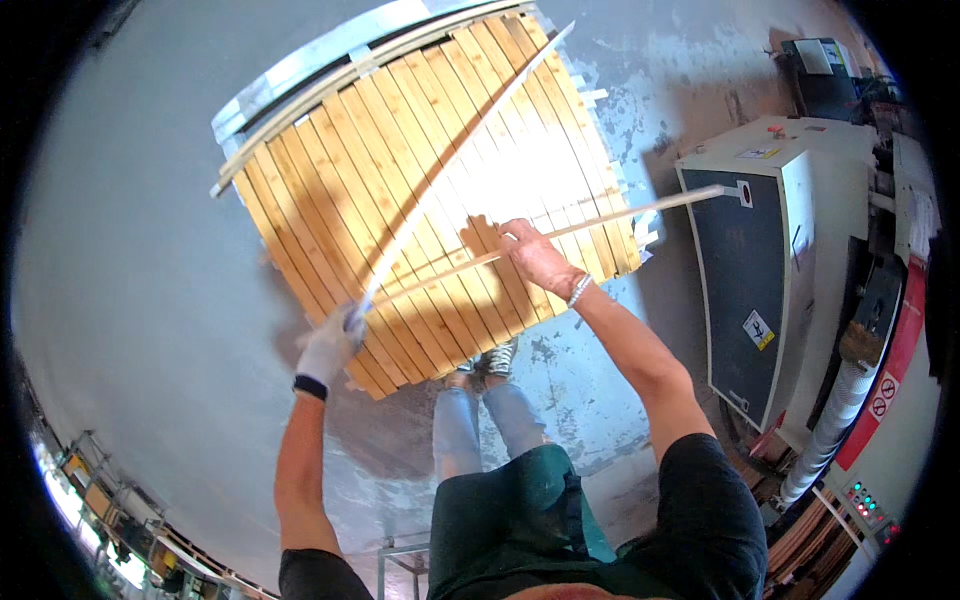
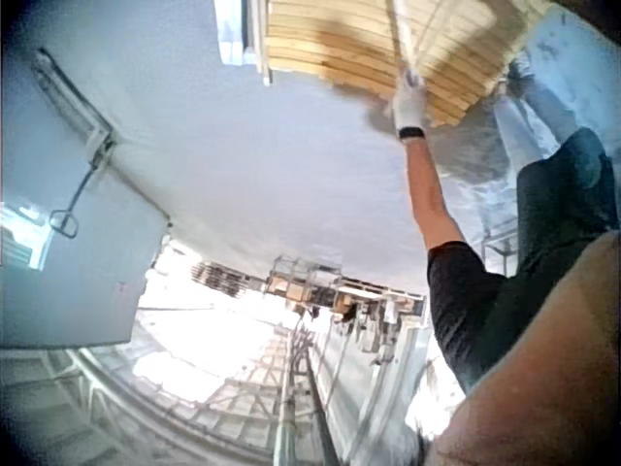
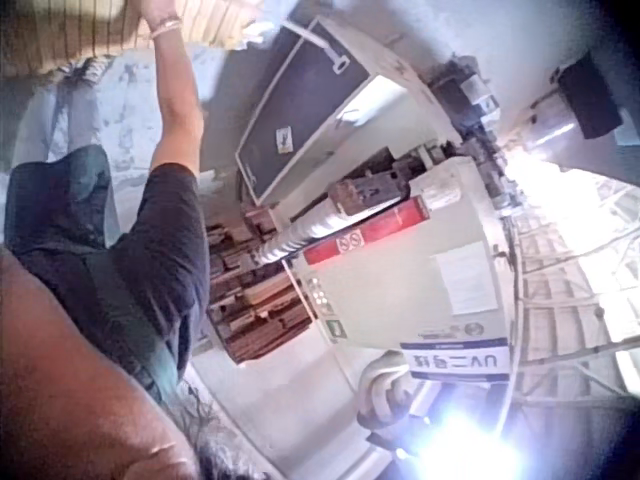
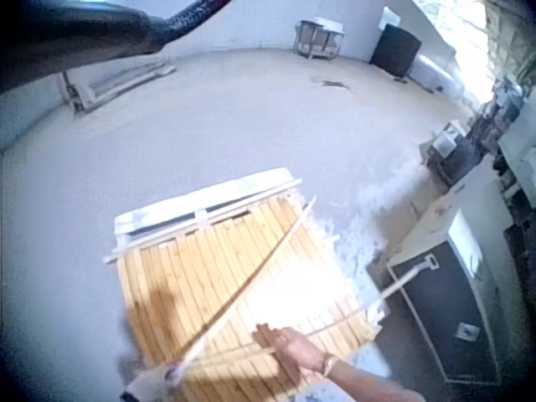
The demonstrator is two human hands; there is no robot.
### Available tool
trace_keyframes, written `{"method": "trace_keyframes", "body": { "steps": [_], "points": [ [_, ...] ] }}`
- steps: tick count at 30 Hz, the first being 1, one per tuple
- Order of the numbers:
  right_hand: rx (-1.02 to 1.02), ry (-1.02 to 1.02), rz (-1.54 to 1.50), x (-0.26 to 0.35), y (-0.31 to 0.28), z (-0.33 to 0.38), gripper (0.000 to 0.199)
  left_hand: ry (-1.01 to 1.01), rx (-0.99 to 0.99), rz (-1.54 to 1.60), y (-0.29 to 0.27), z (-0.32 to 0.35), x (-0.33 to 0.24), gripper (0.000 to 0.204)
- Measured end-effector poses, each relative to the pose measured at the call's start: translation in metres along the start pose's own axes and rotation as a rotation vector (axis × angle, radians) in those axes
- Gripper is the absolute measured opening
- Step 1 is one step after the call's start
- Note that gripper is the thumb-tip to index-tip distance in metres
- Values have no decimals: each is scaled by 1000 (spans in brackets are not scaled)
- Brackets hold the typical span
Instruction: The person repeatedly picks up three wooden planks from a stack and feeds them into a conveyor belt machine. The person wears blue gloves and a green apron while performing this repetitive task in a workshop environment.
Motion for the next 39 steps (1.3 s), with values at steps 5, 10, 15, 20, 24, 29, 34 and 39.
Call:
{"method": "trace_keyframes", "body": {
  "steps": [5, 10, 15, 20, 24, 29, 34, 39],
  "points": [
    [-23, -157, -112, 28, -75, -25, 18, 120, -116, 203, -28, 84, -43, 44],
    [-21, -179, -293, 40, -101, -71, 14, -77, 80, 523, -49, 139, -45, 58],
    [-49, -15, -84, 46, -91, -97, 22, -78, 79, 512, -70, 164, -46, 59],
    [-313, 232, -269, 72, -90, -37, 54, 61, -297, 108, -135, 173, -32, 54],
    [-383, 428, -413, 87, -68, 49, 56, 85, -208, -95, -189, 165, -13, 52],
    [-324, 671, -420, 84, -31, 150, 53, 142, -369, -535, -267, 117, 0, 51],
    [-178, 818, -438, 81, -14, 202, 51, 51, -436, -374, -357, 57, 26, 47],
    [-142, 799, -453, 84, 0, 216, 50, -84, -432, -439, -418, 0, 64, 56]
  ]
}}
Point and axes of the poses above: each hand's wrist, its own z-axis away from the middle knuckle, its own y-axis out of the palm, x = y × z, the point moved 6 cm from there along -z, towards the middle knuckle, and after that the axes turned 1 degree about x, right-handed, at the moved point
